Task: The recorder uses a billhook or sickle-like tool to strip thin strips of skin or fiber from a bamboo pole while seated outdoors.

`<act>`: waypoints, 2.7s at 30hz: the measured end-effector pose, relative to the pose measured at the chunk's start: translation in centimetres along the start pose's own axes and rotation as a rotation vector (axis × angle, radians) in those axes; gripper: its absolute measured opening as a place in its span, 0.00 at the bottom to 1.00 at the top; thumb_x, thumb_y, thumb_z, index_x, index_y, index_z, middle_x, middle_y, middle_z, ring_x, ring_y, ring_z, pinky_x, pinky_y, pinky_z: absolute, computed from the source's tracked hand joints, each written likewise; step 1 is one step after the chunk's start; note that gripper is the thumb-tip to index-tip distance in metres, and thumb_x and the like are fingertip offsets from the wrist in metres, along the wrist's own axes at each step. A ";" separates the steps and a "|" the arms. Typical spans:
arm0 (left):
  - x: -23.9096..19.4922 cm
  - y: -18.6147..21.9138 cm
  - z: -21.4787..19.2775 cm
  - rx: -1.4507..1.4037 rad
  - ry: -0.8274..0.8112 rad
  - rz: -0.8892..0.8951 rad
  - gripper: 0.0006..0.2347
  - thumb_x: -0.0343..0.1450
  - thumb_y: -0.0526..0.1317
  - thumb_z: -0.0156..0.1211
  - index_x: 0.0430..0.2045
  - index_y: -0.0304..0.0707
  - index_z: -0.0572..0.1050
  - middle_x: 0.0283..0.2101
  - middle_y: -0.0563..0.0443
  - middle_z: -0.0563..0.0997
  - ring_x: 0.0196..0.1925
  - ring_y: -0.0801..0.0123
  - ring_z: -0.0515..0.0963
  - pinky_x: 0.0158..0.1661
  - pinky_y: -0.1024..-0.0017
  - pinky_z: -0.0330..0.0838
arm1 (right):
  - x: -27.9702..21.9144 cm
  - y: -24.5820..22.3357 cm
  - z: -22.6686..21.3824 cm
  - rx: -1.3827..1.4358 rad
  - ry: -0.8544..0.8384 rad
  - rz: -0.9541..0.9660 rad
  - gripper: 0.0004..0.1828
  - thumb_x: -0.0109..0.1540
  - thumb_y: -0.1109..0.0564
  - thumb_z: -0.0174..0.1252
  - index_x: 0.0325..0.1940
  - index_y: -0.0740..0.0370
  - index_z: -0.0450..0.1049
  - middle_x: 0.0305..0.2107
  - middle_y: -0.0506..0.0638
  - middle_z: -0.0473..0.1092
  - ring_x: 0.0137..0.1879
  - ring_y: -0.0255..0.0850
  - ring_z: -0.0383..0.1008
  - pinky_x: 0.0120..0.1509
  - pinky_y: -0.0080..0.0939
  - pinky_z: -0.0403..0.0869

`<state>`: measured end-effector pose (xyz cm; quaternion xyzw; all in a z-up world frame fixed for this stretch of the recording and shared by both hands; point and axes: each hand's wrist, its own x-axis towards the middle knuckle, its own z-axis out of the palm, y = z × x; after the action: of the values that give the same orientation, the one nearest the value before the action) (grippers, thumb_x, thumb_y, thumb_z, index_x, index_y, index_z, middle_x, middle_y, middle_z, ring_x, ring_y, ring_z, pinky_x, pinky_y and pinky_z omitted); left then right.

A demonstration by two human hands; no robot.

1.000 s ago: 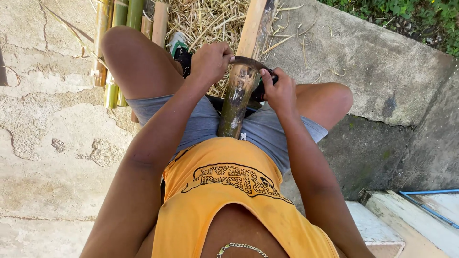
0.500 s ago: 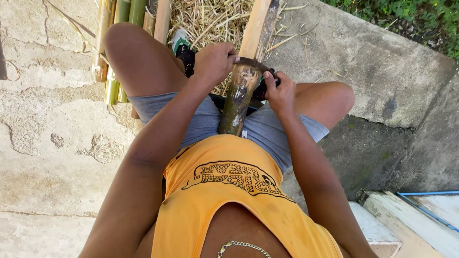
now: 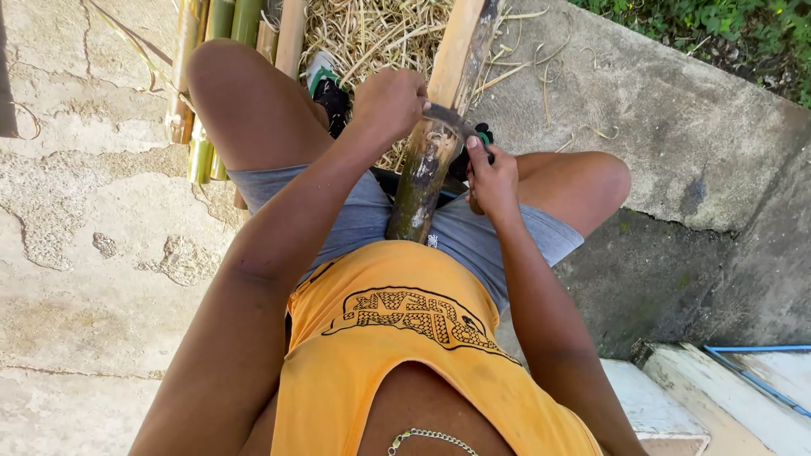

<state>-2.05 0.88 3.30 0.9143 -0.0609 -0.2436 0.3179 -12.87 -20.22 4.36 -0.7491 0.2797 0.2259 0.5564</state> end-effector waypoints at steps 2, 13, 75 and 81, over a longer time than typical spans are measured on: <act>-0.4 -0.2 -0.4 -0.082 0.076 0.007 0.07 0.70 0.45 0.67 0.29 0.45 0.84 0.29 0.43 0.84 0.33 0.51 0.84 0.37 0.54 0.75 | -0.3 0.3 0.6 -0.032 0.017 -0.065 0.29 0.68 0.37 0.55 0.27 0.64 0.68 0.13 0.47 0.62 0.15 0.33 0.61 0.18 0.39 0.67; -0.9 -1.1 -0.2 -0.120 0.154 0.011 0.07 0.71 0.47 0.65 0.32 0.47 0.84 0.28 0.47 0.84 0.33 0.52 0.84 0.36 0.53 0.75 | 0.1 -1.7 0.4 -0.239 0.108 -0.231 0.28 0.69 0.39 0.56 0.29 0.67 0.72 0.13 0.49 0.66 0.17 0.36 0.68 0.20 0.40 0.66; 8.6 0.9 -2.5 -0.176 0.325 0.010 0.06 0.73 0.45 0.62 0.32 0.45 0.80 0.25 0.49 0.82 0.28 0.56 0.81 0.31 0.55 0.69 | 14.0 -6.2 -3.1 -0.189 0.012 -0.397 0.29 0.69 0.36 0.58 0.29 0.65 0.69 0.14 0.46 0.64 0.18 0.33 0.68 0.19 0.37 0.68; 19.1 -1.2 -0.5 0.023 0.493 0.125 0.07 0.70 0.43 0.61 0.28 0.42 0.82 0.23 0.43 0.82 0.25 0.56 0.81 0.26 0.56 0.73 | 21.0 -10.2 -4.8 -0.183 0.022 -0.461 0.29 0.70 0.37 0.59 0.31 0.64 0.70 0.15 0.44 0.65 0.17 0.33 0.68 0.18 0.37 0.68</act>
<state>14.86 -2.98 -4.87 0.9441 -0.0407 0.0074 0.3270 9.70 -26.07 -0.73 -0.8429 0.0857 0.1093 0.5198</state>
